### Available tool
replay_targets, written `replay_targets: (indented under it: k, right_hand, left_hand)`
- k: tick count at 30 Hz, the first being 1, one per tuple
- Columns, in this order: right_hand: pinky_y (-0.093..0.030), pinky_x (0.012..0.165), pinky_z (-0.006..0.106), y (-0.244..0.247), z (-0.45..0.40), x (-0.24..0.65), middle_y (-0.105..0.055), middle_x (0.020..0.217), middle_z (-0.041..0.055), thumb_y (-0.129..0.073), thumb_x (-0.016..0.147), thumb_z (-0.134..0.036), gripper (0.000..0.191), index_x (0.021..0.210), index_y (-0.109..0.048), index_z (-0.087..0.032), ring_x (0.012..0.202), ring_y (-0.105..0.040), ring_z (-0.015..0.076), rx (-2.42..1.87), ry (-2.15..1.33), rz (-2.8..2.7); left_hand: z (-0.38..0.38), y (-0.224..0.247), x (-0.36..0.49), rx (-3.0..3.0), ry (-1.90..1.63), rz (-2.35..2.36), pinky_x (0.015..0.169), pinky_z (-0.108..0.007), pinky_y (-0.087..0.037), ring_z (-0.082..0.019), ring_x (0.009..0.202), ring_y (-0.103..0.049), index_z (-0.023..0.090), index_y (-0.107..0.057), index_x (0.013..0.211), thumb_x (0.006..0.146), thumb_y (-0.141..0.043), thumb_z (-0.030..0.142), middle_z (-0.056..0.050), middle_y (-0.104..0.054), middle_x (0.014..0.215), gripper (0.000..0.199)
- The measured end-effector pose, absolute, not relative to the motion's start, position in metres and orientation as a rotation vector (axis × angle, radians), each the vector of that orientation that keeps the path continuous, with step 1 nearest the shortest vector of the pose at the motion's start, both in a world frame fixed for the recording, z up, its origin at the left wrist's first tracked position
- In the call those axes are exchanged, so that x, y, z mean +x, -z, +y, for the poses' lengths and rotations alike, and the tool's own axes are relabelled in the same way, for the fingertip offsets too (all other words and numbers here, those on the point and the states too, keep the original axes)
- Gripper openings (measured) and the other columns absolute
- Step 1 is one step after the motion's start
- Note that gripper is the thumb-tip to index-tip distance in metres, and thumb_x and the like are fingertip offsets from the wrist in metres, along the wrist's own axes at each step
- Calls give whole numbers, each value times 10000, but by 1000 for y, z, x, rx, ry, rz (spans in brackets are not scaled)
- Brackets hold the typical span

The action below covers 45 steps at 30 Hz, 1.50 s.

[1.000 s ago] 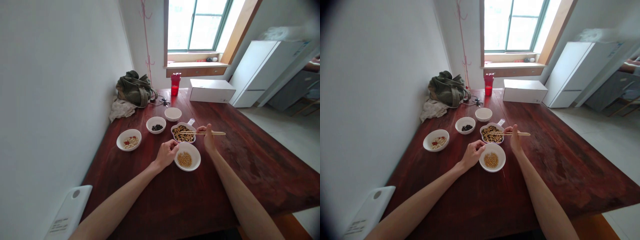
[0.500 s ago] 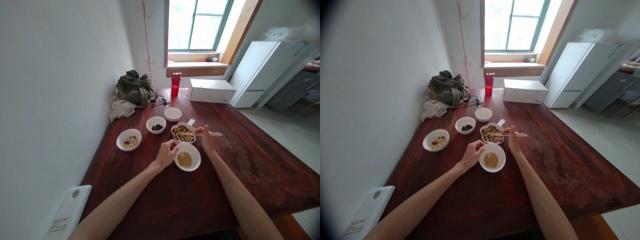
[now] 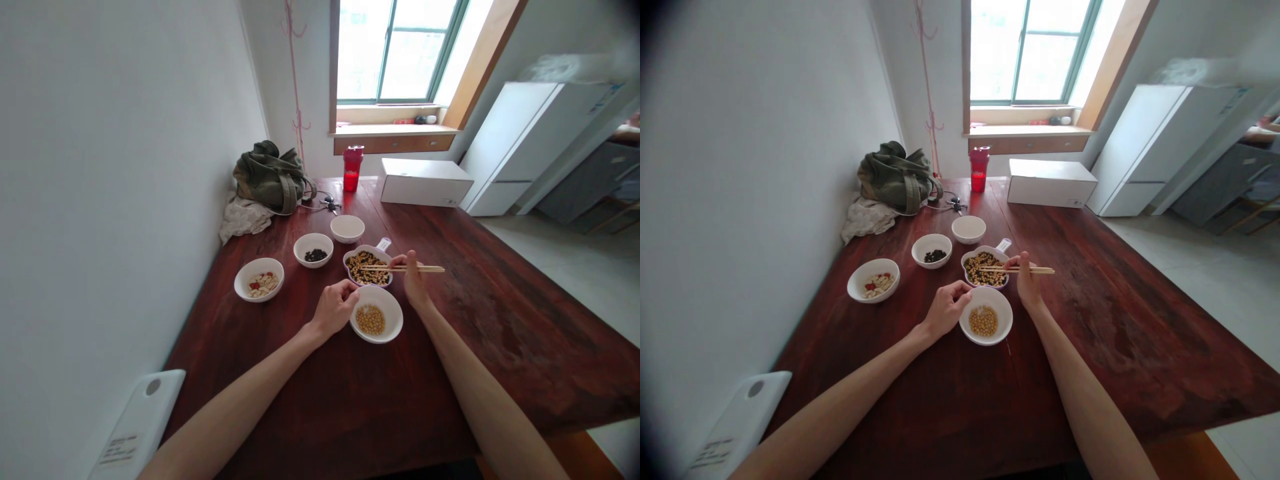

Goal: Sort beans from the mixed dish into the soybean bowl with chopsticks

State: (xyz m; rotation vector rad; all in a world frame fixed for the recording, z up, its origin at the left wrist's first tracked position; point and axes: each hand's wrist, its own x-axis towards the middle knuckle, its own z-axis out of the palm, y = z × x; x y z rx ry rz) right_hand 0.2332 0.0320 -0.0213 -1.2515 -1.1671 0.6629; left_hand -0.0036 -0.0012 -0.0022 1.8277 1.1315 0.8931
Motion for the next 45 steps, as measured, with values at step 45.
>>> replay_targets:
  k: [45]
  right_hand:
    - [-497,748,370,23,33,233,-734,691,55,-419,956,-734,675,647,-729,-220,693,-673,222,-1278,-562,-1204]
  left_hand:
    - [-2,0,-4,1825,-885,1150,587,-232,-375,-130,615,-527,148,-747,901,921,-573,332,-26,-709,756,254]
